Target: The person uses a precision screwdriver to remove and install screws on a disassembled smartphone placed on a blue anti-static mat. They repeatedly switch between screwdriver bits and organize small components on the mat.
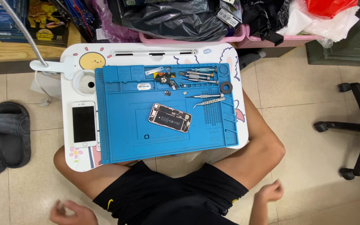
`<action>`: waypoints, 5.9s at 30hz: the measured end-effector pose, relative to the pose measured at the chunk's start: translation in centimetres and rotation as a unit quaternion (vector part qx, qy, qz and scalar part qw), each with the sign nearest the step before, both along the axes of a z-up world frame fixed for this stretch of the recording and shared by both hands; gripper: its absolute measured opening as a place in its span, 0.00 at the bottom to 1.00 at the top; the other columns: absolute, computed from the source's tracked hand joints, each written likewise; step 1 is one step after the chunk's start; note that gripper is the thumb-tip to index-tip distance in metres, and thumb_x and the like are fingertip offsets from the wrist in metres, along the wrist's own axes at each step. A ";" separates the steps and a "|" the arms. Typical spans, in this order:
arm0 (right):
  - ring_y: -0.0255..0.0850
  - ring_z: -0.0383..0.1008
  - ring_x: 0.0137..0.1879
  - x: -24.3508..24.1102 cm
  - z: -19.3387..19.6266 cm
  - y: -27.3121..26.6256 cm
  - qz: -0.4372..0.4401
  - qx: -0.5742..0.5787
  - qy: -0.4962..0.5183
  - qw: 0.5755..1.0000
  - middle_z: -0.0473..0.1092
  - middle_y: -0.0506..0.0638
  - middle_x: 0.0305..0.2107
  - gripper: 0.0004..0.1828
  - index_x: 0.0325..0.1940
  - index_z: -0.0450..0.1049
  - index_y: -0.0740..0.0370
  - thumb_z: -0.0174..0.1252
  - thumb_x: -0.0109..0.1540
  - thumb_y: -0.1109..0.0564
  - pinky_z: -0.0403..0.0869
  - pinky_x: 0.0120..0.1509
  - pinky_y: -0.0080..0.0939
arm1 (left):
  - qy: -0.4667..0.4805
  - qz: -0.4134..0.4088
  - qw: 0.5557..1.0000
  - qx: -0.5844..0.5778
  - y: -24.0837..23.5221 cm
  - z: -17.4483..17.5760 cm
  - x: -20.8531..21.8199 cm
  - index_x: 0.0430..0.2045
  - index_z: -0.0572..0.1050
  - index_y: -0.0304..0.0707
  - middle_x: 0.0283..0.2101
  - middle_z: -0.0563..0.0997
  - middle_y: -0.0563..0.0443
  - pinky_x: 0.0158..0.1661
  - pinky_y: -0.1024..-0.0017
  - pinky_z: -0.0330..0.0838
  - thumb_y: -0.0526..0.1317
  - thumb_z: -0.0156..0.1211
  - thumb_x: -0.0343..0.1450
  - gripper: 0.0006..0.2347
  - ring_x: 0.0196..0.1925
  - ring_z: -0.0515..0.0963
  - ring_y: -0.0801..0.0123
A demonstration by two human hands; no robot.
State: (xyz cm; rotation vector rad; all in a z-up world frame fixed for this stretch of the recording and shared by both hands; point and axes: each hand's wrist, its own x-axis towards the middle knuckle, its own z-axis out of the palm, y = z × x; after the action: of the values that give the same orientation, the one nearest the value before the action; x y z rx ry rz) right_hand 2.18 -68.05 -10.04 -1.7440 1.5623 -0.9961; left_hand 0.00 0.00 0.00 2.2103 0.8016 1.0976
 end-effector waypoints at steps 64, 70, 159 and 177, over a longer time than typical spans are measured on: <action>0.44 0.69 0.56 39.8 23.5 21.0 0.741 -0.166 0.002 0.650 0.70 0.48 0.45 0.03 0.45 0.80 0.56 0.65 0.67 0.59 0.68 0.48 0.42 | 0.169 -0.563 0.796 0.145 -9.2 13.2 30.3 0.51 0.79 0.40 0.49 0.74 0.50 0.56 0.54 0.66 0.61 0.81 0.59 0.33 0.55 0.73 0.55; 0.46 0.70 0.57 39.1 24.2 20.6 0.763 -0.149 0.009 0.628 0.69 0.54 0.51 0.11 0.56 0.79 0.64 0.61 0.69 0.65 0.70 0.52 0.43 | 0.174 -0.565 0.789 0.167 -9.0 14.0 30.4 0.54 0.79 0.40 0.50 0.74 0.51 0.52 0.56 0.66 0.62 0.82 0.56 0.37 0.54 0.72 0.55; 0.43 0.76 0.45 35.7 22.4 36.1 0.769 0.171 -0.297 0.539 0.71 0.56 0.41 0.15 0.67 0.69 0.59 0.49 0.78 0.54 0.79 0.48 0.40 | 0.211 -0.648 0.725 0.098 -7.1 13.2 32.9 0.56 0.79 0.42 0.49 0.75 0.51 0.50 0.57 0.67 0.57 0.80 0.60 0.33 0.53 0.69 0.57; 0.47 0.83 0.40 35.5 19.5 35.1 0.751 0.242 -0.323 0.523 0.73 0.63 0.43 0.25 0.66 0.62 0.67 0.62 0.67 0.66 0.86 0.44 0.43 | 0.147 -0.641 0.750 0.074 -7.0 13.1 32.8 0.44 0.84 0.40 0.45 0.76 0.53 0.44 0.61 0.65 0.57 0.82 0.56 0.28 0.46 0.73 0.60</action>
State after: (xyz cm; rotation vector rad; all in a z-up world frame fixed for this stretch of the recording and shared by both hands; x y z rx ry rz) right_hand 37.69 -32.96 9.49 -1.2768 -0.4091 -0.0958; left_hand 32.75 -7.03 13.12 2.2838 -0.7545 0.0877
